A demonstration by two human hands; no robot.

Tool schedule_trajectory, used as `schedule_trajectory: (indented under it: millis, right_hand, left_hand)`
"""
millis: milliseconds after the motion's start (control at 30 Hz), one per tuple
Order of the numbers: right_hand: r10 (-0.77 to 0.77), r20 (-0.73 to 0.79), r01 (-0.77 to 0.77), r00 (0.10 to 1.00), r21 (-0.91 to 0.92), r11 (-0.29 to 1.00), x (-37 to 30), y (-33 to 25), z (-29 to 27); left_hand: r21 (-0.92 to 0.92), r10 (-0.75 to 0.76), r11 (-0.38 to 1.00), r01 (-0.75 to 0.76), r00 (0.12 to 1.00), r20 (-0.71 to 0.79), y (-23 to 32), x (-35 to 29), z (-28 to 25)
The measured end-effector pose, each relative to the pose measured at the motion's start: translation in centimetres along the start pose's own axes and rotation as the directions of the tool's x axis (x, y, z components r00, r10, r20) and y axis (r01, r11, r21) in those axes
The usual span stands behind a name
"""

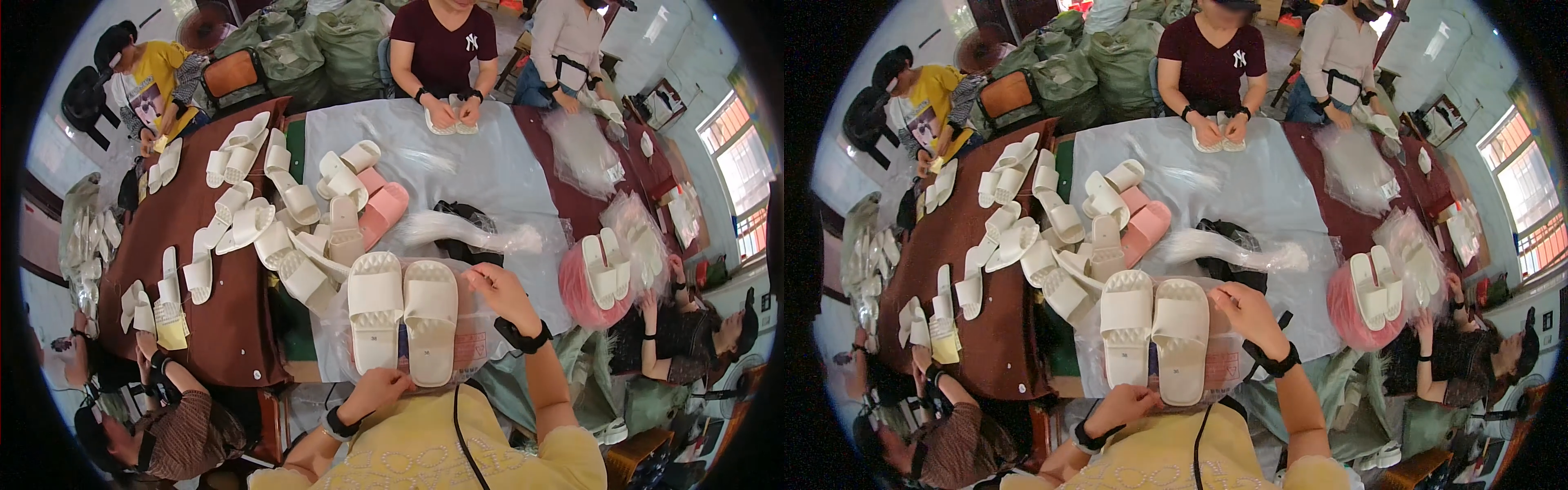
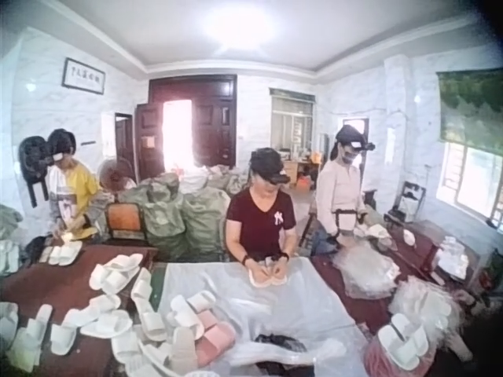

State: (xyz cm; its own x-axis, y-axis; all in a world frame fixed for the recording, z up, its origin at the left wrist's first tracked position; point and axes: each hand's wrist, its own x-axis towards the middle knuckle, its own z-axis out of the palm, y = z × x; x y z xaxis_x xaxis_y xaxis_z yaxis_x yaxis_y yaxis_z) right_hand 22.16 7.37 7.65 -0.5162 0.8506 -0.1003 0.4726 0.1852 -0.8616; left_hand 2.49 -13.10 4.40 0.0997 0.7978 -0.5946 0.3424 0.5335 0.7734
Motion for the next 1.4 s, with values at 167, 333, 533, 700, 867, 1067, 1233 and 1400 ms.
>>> schedule_trajectory:
  millis: [167, 333, 533, 700, 867, 1067, 1233, 1400]
  right_hand:
    - [-0.049, 0.025, 0.048, 0.998, 0.04, 0.998, 0.7, 0.8, 0.4]
    - [-0.19, 0.045, 0.194, 0.981, -0.102, 0.976, 3.1, 1.9, 2.3]
    - [-0.003, 0.246, 0.066, 0.969, -0.25, 0.966, 4.7, 2.6, 3.5]
    - [-0.073, 0.304, 0.062, 0.95, 0.049, 0.997, 4.6, 3.3, 4.3]
    - [-0.035, 0.221, -0.029, 0.975, 0.282, 0.959, 4.2, 3.8, 4.7]
    - [0.011, 0.094, -0.06, 0.996, 0.527, 0.848, 3.6, 4.6, 4.3]
    - [0.345, 0.349, -0.369, 0.871, 0.929, -0.008, 3.9, 6.0, 3.3]
    - [0.391, 0.143, -0.223, 0.909, 0.96, 0.168, 4.3, 5.1, 3.3]
  left_hand:
    - [-0.024, -0.047, 0.999, 0.048, 0.998, 0.037, -0.7, -0.9, 0.2]
    - [-0.22, 0.053, 0.974, -0.051, 0.999, 0.002, 1.1, 1.5, 0.9]
    - [-0.21, 0.142, 0.964, -0.164, 0.983, -0.116, 3.6, 4.5, 1.2]
    - [-0.299, 0.061, 0.952, -0.073, 0.997, -0.048, 4.1, 5.9, 1.6]
    - [-0.237, 0.086, 0.966, -0.101, 0.993, -0.077, 4.1, 5.7, 1.5]
    - [-0.284, 0.2, 0.928, -0.242, 0.965, -0.168, 1.9, 1.2, 0.5]
    - [-0.514, 0.377, 0.793, -0.326, 0.926, -0.004, -0.9, -4.0, -2.4]
    - [-0.768, 0.562, 0.459, -0.447, 0.815, -0.139, -1.0, -5.0, -3.4]
